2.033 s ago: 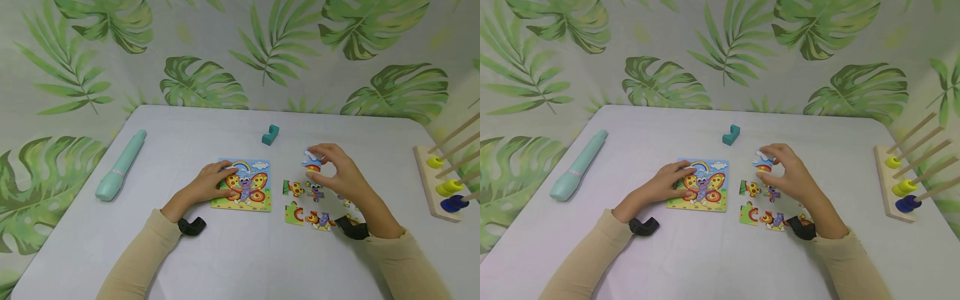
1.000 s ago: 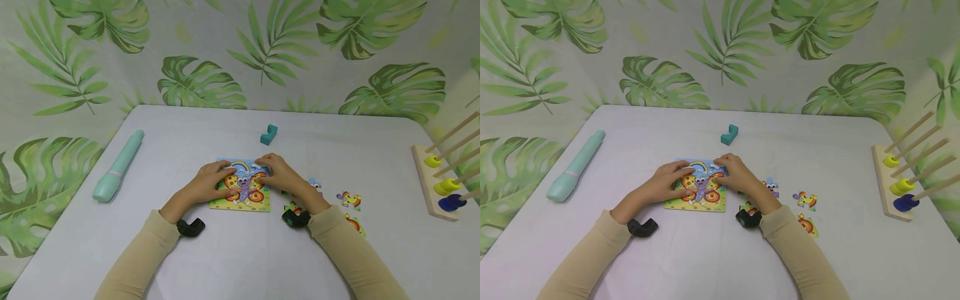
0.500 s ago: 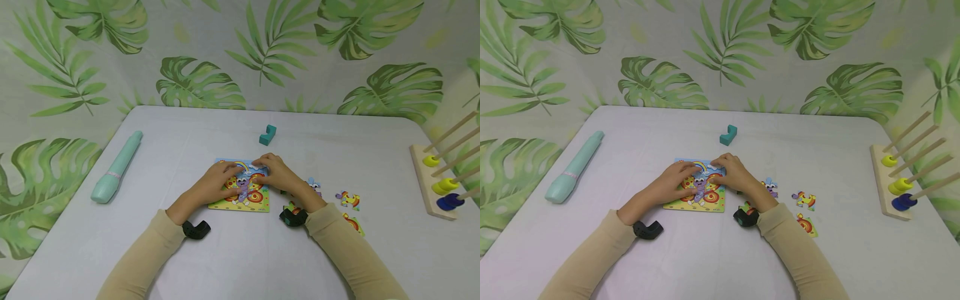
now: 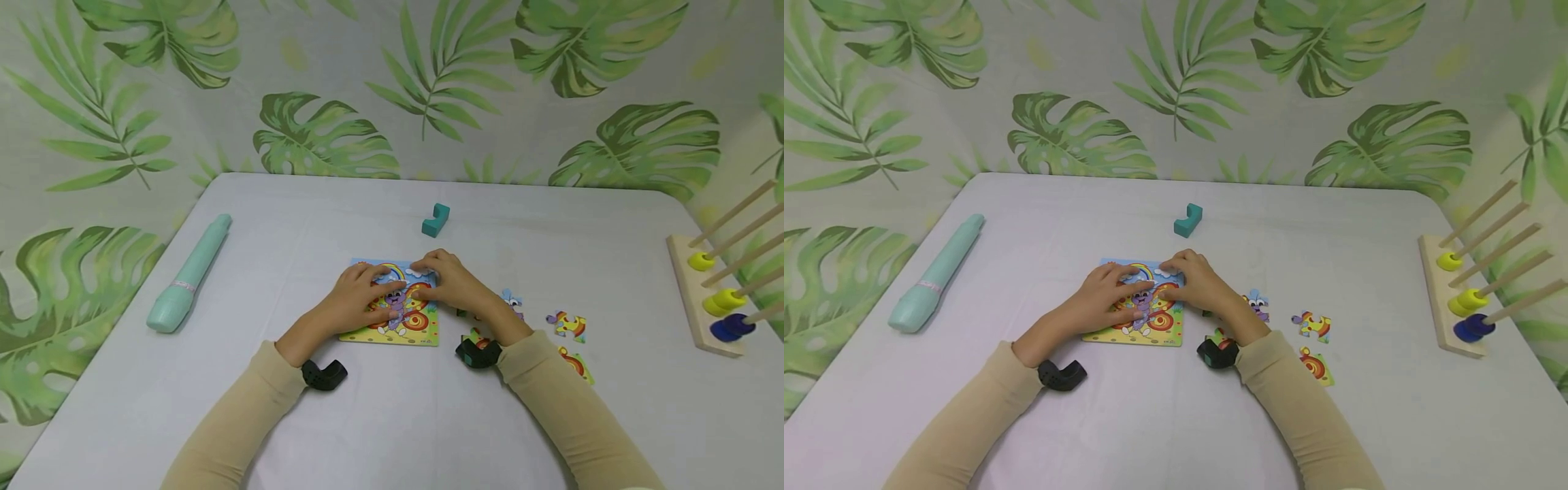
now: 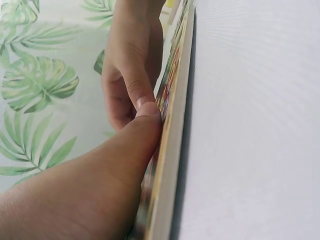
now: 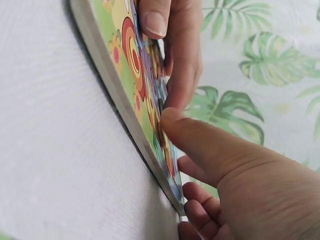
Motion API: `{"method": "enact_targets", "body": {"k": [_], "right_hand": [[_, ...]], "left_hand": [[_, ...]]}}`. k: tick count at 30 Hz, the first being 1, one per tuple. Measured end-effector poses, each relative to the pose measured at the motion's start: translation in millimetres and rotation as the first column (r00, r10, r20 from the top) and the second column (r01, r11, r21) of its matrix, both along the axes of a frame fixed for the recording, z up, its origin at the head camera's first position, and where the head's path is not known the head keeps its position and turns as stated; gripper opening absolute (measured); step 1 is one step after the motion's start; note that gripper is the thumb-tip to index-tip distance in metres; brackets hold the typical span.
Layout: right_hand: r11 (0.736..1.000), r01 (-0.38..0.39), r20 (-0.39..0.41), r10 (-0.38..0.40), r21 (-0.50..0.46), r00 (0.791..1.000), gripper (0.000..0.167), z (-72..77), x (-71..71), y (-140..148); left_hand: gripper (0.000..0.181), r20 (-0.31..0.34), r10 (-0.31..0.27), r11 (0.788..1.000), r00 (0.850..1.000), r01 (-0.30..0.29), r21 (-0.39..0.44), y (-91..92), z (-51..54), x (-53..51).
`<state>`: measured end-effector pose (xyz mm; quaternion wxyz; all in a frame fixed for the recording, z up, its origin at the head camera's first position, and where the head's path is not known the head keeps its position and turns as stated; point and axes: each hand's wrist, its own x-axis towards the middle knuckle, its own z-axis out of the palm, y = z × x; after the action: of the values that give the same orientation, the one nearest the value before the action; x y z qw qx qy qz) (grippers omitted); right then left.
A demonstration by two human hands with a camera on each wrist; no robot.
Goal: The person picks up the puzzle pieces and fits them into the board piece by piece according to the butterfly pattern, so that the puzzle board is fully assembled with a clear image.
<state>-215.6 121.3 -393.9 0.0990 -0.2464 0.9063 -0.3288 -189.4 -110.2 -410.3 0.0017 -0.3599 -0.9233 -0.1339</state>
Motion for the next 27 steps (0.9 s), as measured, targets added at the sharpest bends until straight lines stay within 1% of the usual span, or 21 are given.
{"method": "enact_targets", "body": {"k": [5, 10, 15, 19, 23, 25, 27], "right_hand": [[0.999, -0.011, 0.015, 0.011, -0.043, 1.000, 0.048, -1.8, -0.5, 2.5], [0.996, -0.034, 0.011, 0.035, -0.080, 0.999, 0.043, -2.5, -0.9, 3.9], [0.997, -0.041, 0.025, 0.043, -0.061, 0.999, 0.043, -2.3, -1.5, 4.2], [0.998, -0.039, 0.030, 0.040, -0.041, 0.999, 0.044, -1.2, -0.8, 4.1], [0.999, -0.036, 0.027, 0.037, -0.030, 0.999, 0.044, -0.3, -0.3, 3.8], [0.999, -0.039, 0.022, 0.040, -0.028, 0.999, 0.044, 0.1, -0.1, 3.7], [0.999, -0.048, 0.011, 0.048, -0.026, 0.999, 0.044, 0.0, -0.4, 3.7]], "left_hand": [[0.055, 0.003, 0.002, 1.000, 1.000, -0.002, -0.004, 0.7, 0.4, 0.6], [0.055, 0.008, 0.011, 1.000, 1.000, -0.011, -0.016, 1.4, 1.9, 1.6], [0.054, 0.019, 0.014, 1.000, 1.000, -0.014, -0.014, 1.7, 2.7, 2.6], [0.054, 0.012, 0.006, 1.000, 1.000, -0.006, -0.009, 1.4, 2.9, 2.8], [0.057, 0.021, 0.005, 1.000, 1.000, -0.005, 0.014, 1.0, 3.3, 2.2], [0.059, 0.044, 0.017, 0.999, 0.999, -0.018, 0.034, 0.4, 3.7, 2.1], [0.062, 0.073, 0.041, 0.997, 0.996, -0.045, 0.063, -1.1, 4.2, 2.0]]}}
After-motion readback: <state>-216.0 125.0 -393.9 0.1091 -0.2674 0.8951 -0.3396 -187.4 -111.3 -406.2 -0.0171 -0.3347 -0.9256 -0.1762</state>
